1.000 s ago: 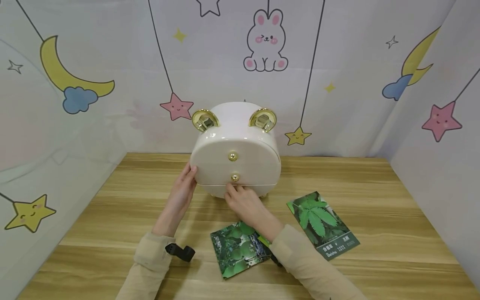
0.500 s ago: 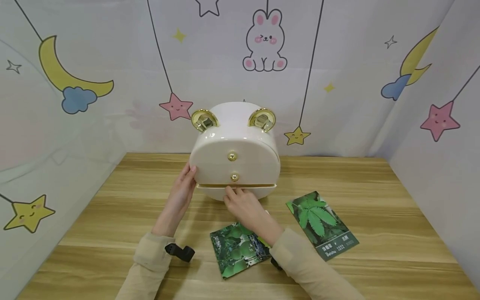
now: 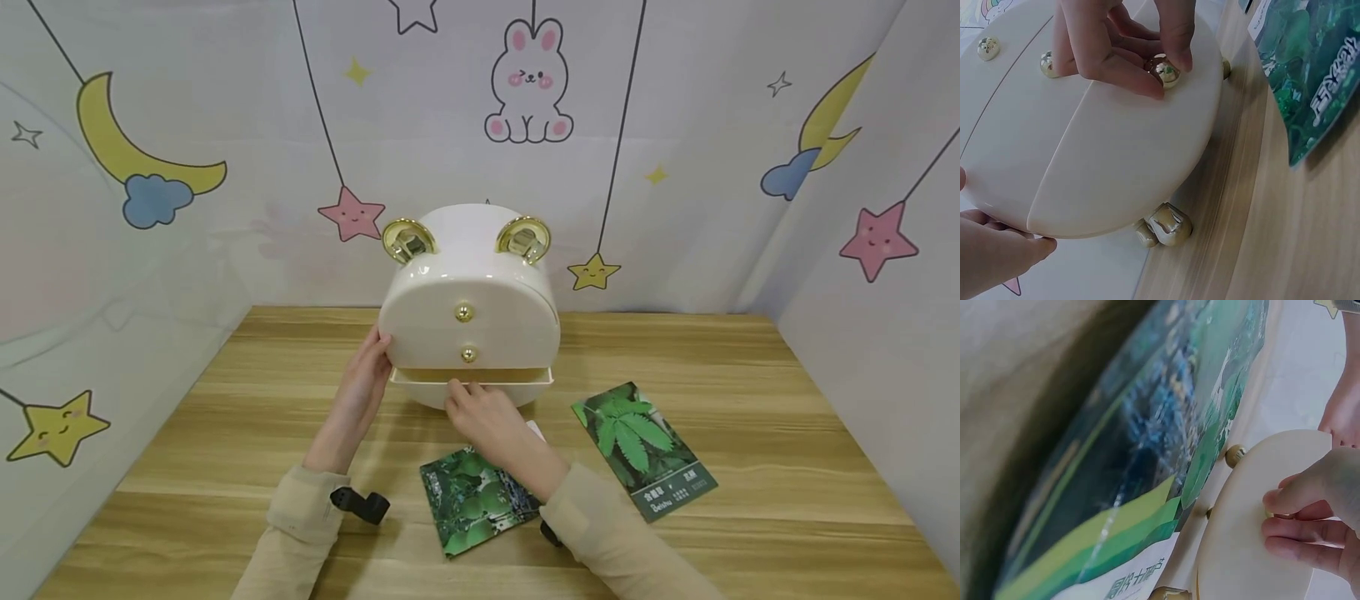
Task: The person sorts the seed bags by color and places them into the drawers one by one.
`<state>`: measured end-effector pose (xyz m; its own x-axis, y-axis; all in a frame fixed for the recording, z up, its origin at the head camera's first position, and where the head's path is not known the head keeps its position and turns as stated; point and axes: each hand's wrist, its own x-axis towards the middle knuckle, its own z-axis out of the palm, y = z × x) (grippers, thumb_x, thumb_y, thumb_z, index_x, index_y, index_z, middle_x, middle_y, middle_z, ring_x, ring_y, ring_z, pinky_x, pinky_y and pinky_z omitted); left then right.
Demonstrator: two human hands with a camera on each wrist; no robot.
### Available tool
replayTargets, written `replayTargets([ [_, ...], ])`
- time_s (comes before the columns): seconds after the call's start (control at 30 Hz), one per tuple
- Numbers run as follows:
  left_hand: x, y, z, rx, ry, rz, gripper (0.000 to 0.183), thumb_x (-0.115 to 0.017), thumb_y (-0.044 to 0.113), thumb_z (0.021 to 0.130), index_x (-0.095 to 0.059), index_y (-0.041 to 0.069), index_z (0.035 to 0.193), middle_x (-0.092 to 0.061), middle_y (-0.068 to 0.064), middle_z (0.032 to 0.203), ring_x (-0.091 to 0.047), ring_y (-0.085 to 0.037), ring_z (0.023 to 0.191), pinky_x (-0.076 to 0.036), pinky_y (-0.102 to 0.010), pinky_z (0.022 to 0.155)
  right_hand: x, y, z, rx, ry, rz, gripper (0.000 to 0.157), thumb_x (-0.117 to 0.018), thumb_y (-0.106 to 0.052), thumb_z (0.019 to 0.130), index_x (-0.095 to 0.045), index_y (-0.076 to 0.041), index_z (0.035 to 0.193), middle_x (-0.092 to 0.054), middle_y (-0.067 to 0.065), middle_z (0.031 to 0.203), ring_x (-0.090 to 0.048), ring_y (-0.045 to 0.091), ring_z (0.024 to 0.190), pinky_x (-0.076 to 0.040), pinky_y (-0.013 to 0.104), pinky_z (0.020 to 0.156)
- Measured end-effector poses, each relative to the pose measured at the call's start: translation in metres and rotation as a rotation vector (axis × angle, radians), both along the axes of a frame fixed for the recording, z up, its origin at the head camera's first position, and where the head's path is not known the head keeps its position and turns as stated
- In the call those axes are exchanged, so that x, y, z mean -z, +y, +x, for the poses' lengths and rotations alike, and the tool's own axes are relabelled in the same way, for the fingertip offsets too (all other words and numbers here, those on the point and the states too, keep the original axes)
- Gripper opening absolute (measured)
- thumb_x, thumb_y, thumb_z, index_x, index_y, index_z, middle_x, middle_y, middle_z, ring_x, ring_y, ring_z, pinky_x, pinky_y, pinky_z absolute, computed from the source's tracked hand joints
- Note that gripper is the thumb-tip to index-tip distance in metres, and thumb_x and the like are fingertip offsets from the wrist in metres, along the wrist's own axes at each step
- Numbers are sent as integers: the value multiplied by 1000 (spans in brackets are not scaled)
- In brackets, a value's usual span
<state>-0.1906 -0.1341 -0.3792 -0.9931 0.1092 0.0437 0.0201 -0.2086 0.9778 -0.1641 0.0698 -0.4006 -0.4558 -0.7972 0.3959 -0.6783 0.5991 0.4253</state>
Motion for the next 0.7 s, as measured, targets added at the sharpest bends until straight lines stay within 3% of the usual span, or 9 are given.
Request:
replayTargets([
  [0.37, -7, 3, 2, -2, -16, 45, 48, -28, 29, 100, -14, 26, 147, -7, 11, 155, -7, -8, 143, -5, -28, 119, 0, 1, 6, 4, -3, 13, 8, -61, -4, 81, -61, -10, 85, -51, 2, 89, -48, 10, 60, -38, 19, 45],
  [0.7, 0, 1, -3, -13, 24, 7, 49, -30, 39, 98, -17, 31, 145, -10, 16, 153, -9, -6, 142, -7, -30, 119, -3, 2, 15, -12, -4, 35, 11, -60, 1, 79, -58, -10, 79, -47, 2, 82, -41, 9, 57, -31, 18, 43],
])
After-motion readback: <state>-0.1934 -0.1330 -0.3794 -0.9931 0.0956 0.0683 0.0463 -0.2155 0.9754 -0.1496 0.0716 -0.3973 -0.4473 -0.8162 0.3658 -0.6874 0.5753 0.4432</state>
